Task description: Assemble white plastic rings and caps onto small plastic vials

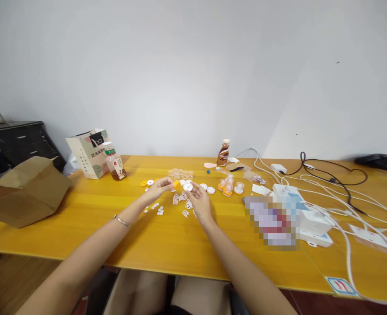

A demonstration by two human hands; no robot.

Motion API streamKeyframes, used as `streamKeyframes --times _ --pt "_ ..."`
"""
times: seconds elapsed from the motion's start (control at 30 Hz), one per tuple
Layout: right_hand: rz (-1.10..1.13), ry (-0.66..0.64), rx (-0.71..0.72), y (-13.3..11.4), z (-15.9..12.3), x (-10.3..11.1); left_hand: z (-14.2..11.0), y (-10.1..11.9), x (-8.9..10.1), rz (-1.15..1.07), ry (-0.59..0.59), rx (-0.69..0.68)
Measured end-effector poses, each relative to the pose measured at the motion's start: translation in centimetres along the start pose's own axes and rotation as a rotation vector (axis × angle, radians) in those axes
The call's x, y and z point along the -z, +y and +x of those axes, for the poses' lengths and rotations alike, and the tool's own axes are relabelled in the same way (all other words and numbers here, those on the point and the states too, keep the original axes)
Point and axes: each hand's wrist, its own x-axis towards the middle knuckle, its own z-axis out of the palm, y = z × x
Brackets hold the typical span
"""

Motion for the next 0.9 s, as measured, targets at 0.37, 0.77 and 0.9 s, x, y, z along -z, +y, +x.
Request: streamKeyframes --times 0.37,0.77,0.9 --pt "-0.093 -0.219 -0.028 0.1 -1.6 -1.5 -3.6 -1.2 0.2 -0.591 0.058 0.148" --pt "-0.131 -0.241 -0.035 0.4 -1.4 -1.3 -3.9 0.2 -0.5 -0.333 0.022 -0.047" --pt "-0.132 -0.257 -0.047 0.6 -1.4 -1.3 -4.2 0.6 -0.7 -0.226 0.011 -0.091"
